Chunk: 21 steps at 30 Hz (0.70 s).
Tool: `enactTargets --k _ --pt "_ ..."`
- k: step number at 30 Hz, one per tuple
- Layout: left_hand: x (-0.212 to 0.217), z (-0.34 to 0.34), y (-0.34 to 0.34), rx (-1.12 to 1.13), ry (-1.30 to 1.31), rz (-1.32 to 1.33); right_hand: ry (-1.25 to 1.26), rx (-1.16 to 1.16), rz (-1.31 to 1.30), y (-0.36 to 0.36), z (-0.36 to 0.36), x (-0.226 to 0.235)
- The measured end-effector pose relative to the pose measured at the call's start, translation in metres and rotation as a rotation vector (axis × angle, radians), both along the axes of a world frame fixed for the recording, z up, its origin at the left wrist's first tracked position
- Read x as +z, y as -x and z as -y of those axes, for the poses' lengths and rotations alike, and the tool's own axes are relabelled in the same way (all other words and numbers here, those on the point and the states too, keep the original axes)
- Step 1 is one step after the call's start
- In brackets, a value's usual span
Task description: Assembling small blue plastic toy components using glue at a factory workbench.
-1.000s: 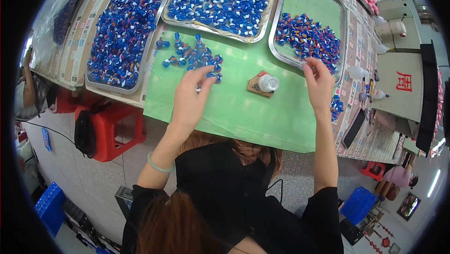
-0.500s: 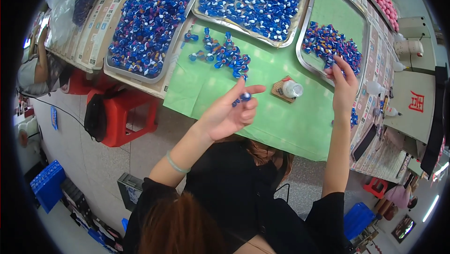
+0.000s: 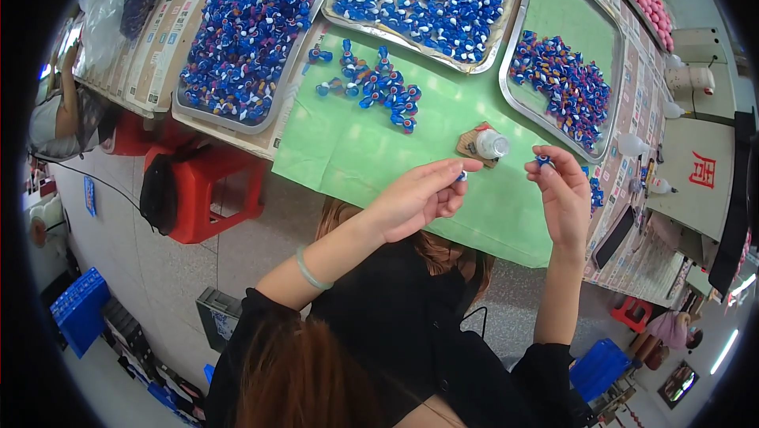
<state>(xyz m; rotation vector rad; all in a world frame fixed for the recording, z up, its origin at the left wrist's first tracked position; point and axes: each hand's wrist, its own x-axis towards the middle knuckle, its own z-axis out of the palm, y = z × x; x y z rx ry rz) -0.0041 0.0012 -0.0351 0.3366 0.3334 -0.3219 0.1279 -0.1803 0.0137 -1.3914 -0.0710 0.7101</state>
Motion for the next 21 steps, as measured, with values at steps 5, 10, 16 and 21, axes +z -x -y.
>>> enactTargets --k 5,10,16,21 --pt "0.009 -0.003 -0.001 0.012 -0.088 -0.026 0.263 0.091 0.397 0.004 -0.008 -0.005" --pt "0.005 -0.005 -0.002 0.048 -0.147 -0.063 0.511 0.229 0.851 0.005 -0.028 -0.002" --pt "0.007 -0.004 -0.004 0.107 -0.065 -0.041 0.613 0.292 1.101 0.006 -0.033 0.0" --pt "0.006 -0.002 -0.007 0.098 -0.098 -0.06 0.64 0.319 1.152 0.006 -0.035 0.003"
